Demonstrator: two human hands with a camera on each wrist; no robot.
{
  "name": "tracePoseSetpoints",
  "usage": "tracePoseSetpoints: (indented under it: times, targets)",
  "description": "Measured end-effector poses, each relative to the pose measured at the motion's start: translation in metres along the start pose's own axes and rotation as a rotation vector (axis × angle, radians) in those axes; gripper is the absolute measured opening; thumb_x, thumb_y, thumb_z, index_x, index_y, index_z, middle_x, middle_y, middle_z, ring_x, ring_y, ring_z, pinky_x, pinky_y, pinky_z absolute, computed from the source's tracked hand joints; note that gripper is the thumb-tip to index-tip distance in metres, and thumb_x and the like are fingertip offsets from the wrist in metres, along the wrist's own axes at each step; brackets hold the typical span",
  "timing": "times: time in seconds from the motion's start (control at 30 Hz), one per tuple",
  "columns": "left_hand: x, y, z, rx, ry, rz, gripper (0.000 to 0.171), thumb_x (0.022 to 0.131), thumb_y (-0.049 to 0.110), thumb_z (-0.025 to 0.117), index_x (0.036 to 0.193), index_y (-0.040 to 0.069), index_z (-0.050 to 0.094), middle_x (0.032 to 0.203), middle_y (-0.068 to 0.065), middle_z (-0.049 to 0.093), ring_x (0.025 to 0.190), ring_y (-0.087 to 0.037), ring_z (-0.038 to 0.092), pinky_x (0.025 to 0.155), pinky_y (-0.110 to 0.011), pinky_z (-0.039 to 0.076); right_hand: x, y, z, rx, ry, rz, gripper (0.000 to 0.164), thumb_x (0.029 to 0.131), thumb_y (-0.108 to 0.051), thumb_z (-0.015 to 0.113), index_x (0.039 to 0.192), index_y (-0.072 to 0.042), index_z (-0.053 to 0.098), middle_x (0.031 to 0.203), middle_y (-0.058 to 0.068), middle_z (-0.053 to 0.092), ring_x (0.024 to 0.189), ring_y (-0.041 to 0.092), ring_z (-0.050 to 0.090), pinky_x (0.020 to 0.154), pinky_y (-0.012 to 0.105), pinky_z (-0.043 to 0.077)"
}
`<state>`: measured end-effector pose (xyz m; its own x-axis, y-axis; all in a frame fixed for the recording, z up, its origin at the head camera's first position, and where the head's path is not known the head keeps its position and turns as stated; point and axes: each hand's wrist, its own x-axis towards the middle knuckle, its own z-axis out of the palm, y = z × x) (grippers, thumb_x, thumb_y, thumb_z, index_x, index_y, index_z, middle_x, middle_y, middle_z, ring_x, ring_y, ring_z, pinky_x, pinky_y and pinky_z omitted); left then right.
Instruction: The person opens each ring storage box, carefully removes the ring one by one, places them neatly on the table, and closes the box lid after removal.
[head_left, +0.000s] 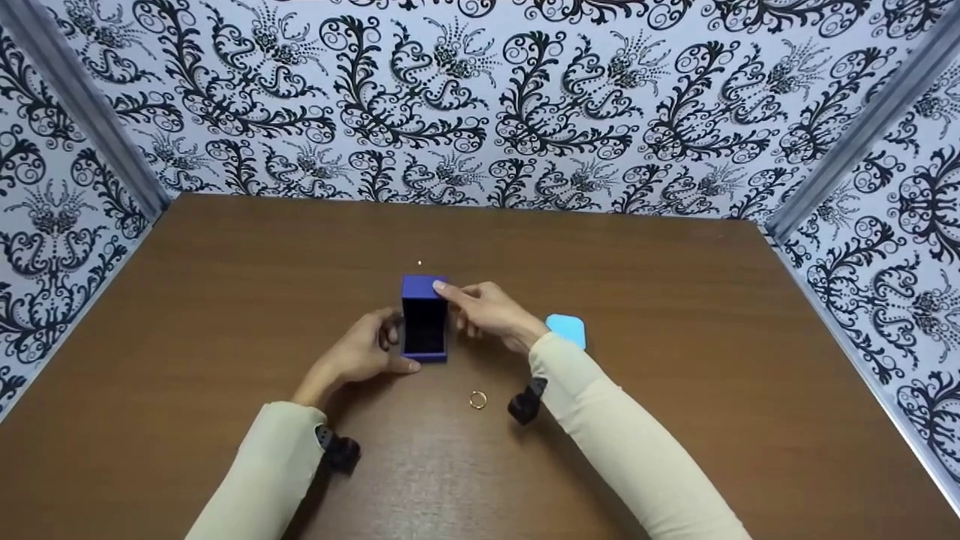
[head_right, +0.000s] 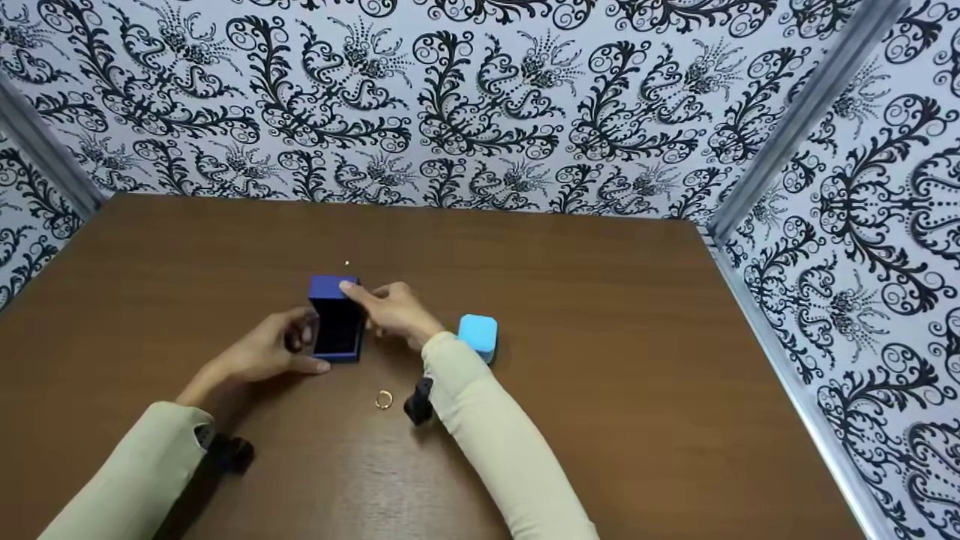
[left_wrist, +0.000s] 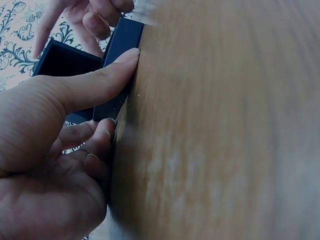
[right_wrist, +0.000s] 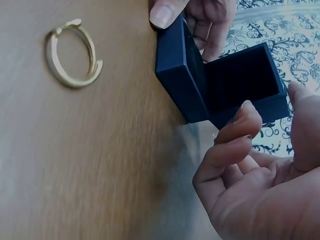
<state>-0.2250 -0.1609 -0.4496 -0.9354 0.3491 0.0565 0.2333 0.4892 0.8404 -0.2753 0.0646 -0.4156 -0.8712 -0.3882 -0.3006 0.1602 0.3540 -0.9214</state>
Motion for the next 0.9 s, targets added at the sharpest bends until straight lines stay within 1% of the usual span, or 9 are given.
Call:
tracePoseSetpoints:
  times: [0.13, 0.2, 0.3, 0.37, 0.43, 0.53, 0.63, 0.77, 0.9]
  targets:
    - [0.000, 0.002, 0.000, -0.008, -0.005, -0.017, 0.068, 0.073, 0.007, 0.091, 0.130, -0.007, 0.056, 0.087, -0.009, 0.049, 0.077, -0.022, 0.045, 0.068, -0.030, 0.037, 0.003, 0.002, 0.000, 0.068, -0.027, 0.023, 0.052, 0.095, -0.053, 0.066, 0.102, -0.001, 0.068, 0.067, -0.001, 0.054, 0.053, 0.010, 0.045, 0.051, 0.024, 0.036]
    - [-0.001, 0.002, -0.001, -0.009, -0.002, -0.017, 0.069, 0.073, 0.007, 0.091, 0.131, -0.008, 0.056, 0.087, -0.009, 0.049, 0.078, -0.022, 0.045, 0.068, -0.030, 0.037, 0.004, 0.003, 0.001, 0.082, -0.028, 0.023, 0.051, 0.095, -0.051, 0.068, 0.105, -0.001, 0.068, 0.068, -0.001, 0.053, 0.053, 0.009, 0.044, 0.050, 0.023, 0.035]
    - [-0.001, 0.001, -0.001, -0.010, 0.003, -0.005, 0.069, 0.073, 0.007, 0.091, 0.130, -0.009, 0.056, 0.087, -0.010, 0.049, 0.077, -0.023, 0.046, 0.068, -0.030, 0.037, 0.004, 0.006, 0.001, 0.086, -0.037, 0.010, 0.051, 0.095, -0.048, 0.069, 0.116, -0.002, 0.068, 0.069, -0.001, 0.052, 0.054, 0.009, 0.044, 0.050, 0.023, 0.036]
    - [-0.002, 0.001, -0.001, -0.005, 0.004, 0.004, 0.066, 0.073, 0.007, 0.092, 0.127, -0.008, 0.057, 0.086, -0.010, 0.049, 0.077, -0.023, 0.046, 0.068, -0.030, 0.037, 0.004, 0.008, 0.001, 0.086, -0.046, -0.007, 0.056, 0.095, -0.045, 0.070, 0.130, -0.001, 0.063, 0.069, 0.000, 0.050, 0.055, 0.010, 0.044, 0.050, 0.023, 0.036]
    - [-0.001, 0.001, -0.002, 0.000, 0.006, 0.010, 0.062, 0.072, 0.007, 0.092, 0.122, -0.008, 0.058, 0.086, -0.010, 0.049, 0.076, -0.023, 0.046, 0.068, -0.030, 0.037, 0.004, 0.010, 0.000, 0.069, -0.055, -0.031, 0.065, 0.095, -0.042, 0.071, 0.142, -0.001, 0.054, 0.070, 0.001, 0.051, 0.056, 0.010, 0.045, 0.051, 0.023, 0.037]
    - [-0.001, 0.001, -0.002, 0.006, 0.010, 0.011, 0.058, 0.072, 0.008, 0.092, 0.116, -0.007, 0.058, 0.086, -0.009, 0.049, 0.076, -0.023, 0.046, 0.068, -0.031, 0.037, 0.002, 0.013, -0.002, 0.040, -0.066, -0.070, 0.074, 0.094, -0.039, 0.074, 0.150, 0.000, 0.044, 0.076, 0.003, 0.054, 0.058, 0.012, 0.047, 0.053, 0.024, 0.039]
    - [-0.001, 0.001, -0.002, 0.006, 0.011, 0.015, 0.057, 0.072, 0.008, 0.092, 0.114, -0.006, 0.058, 0.085, -0.009, 0.049, 0.076, -0.023, 0.046, 0.068, -0.031, 0.037, -0.001, 0.016, -0.004, 0.005, -0.067, -0.096, 0.075, 0.091, -0.037, 0.077, 0.151, -0.004, 0.045, 0.078, 0.006, 0.056, 0.058, 0.012, 0.049, 0.054, 0.026, 0.041]
    - [-0.001, 0.001, -0.002, 0.008, 0.006, 0.022, 0.060, 0.072, 0.008, 0.092, 0.118, -0.008, 0.057, 0.085, -0.010, 0.050, 0.077, -0.023, 0.047, 0.069, -0.031, 0.038, -0.006, 0.020, -0.005, -0.046, -0.063, -0.141, 0.076, 0.087, -0.031, 0.082, 0.151, -0.009, 0.047, 0.073, 0.004, 0.055, 0.058, 0.012, 0.049, 0.054, 0.026, 0.041]
    - [-0.001, 0.001, -0.002, 0.019, 0.005, 0.003, 0.069, 0.072, 0.009, 0.092, 0.127, -0.011, 0.055, 0.087, -0.011, 0.051, 0.079, -0.023, 0.048, 0.072, -0.033, 0.040, -0.012, 0.024, -0.003, -0.164, -0.071, -0.228, 0.082, 0.083, -0.023, 0.087, 0.152, -0.005, 0.045, 0.069, 0.000, 0.053, 0.058, 0.010, 0.048, 0.053, 0.024, 0.041]
